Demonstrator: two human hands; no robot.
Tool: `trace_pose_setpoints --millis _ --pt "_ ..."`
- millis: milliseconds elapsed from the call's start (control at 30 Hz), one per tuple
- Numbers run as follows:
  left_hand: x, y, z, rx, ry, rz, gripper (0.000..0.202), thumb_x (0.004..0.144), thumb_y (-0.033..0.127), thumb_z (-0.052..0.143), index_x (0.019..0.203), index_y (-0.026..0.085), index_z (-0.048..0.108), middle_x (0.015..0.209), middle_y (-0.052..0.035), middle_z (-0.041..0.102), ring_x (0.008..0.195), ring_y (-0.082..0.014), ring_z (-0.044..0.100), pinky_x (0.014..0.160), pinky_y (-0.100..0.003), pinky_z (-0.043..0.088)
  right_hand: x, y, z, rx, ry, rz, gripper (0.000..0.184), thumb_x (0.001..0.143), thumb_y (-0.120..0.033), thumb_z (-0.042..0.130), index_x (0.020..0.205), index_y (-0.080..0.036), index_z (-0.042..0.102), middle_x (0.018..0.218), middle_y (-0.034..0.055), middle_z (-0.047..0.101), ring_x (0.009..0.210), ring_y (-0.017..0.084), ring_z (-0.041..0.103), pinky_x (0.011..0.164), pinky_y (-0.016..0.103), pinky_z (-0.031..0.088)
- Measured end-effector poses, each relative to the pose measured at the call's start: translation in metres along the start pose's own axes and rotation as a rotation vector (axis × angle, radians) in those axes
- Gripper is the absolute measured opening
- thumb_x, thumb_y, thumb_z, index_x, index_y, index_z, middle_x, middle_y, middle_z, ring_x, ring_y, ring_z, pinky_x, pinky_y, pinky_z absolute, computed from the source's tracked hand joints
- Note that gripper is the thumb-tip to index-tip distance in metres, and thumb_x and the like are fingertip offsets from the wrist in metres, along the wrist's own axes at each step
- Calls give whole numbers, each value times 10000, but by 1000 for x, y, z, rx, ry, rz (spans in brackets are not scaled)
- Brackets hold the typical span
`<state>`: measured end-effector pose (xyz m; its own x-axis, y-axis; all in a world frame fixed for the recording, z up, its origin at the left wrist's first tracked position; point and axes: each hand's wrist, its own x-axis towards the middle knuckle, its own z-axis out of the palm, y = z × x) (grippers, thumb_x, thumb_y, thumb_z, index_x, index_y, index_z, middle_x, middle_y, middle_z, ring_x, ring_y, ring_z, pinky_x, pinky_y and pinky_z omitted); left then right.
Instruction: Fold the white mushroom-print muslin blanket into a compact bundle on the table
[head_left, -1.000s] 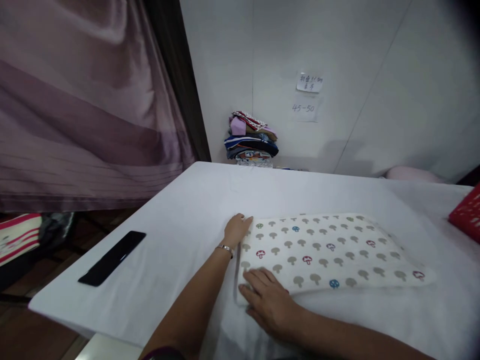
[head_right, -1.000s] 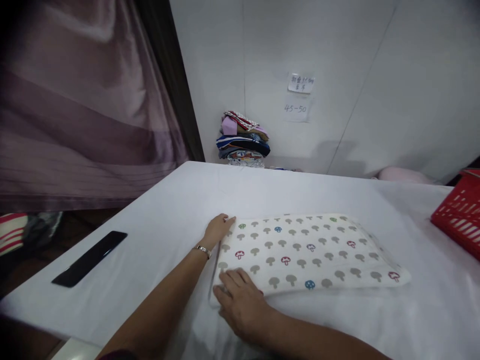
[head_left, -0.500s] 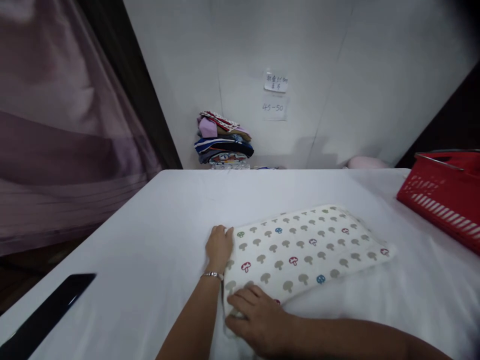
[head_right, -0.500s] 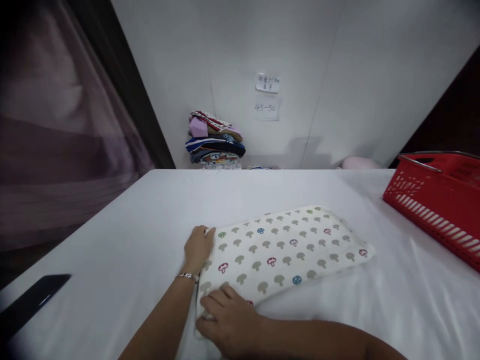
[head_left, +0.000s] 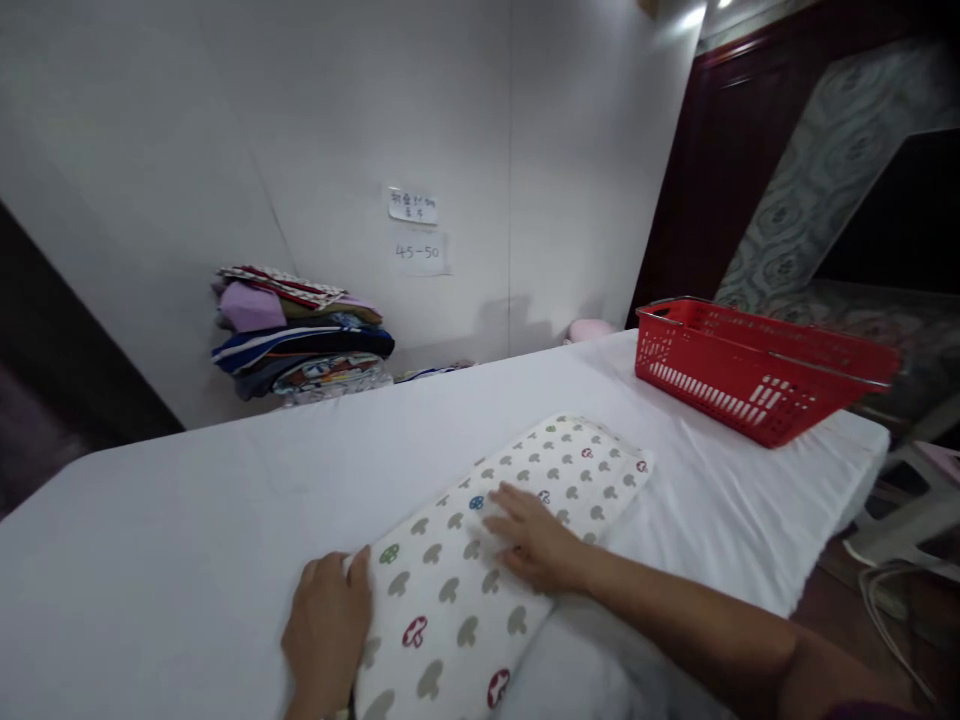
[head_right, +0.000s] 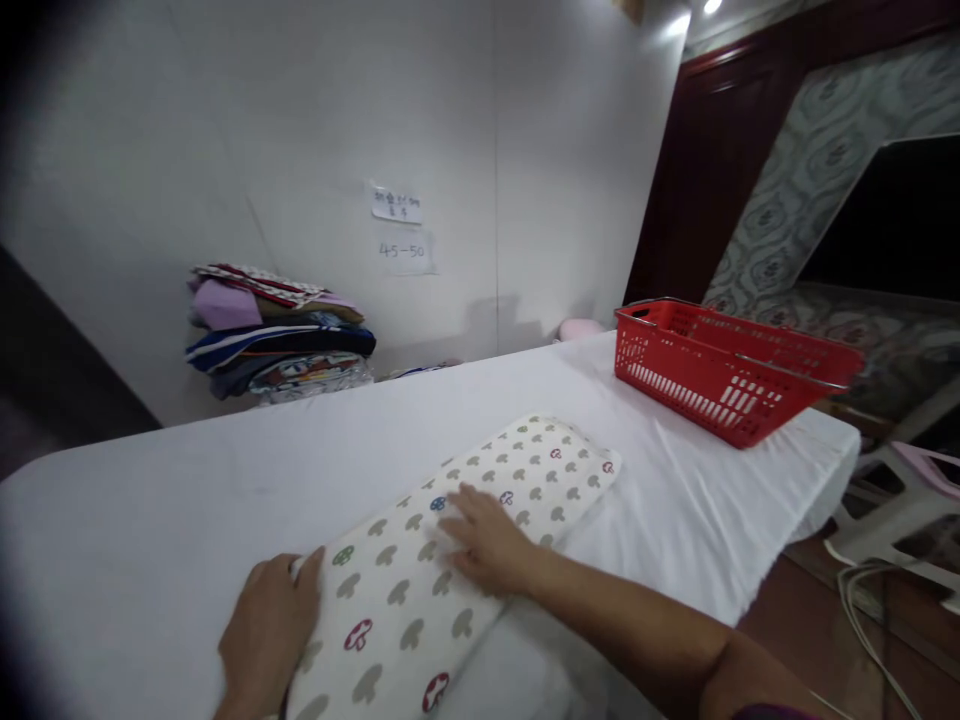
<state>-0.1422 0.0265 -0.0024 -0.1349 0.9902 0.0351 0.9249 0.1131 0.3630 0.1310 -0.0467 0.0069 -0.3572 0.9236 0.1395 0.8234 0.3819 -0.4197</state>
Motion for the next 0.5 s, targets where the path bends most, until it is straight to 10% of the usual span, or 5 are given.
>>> trace_pose_setpoints --millis 200,500 --pt "5 -1 -3 15 -73 -25 396 839 475 312 953 175 545 1051 -125 533 984 -302 534 767 -416 451 2 52 -19 -10 -154 163 614 871 -557 421 1406 -269 338 1503 96 209 1382 293 124 1087 526 105" --pt "8 -2 0 -5 -74 3 356 803 455 353 928 174 533 1036 -135 535 973 -321 539 797 -455 459 -50 162 -79 -284 235 716 504 894 -395 453 1345 -169 443 1443 125 345 1343 274 268 1071 442 241"
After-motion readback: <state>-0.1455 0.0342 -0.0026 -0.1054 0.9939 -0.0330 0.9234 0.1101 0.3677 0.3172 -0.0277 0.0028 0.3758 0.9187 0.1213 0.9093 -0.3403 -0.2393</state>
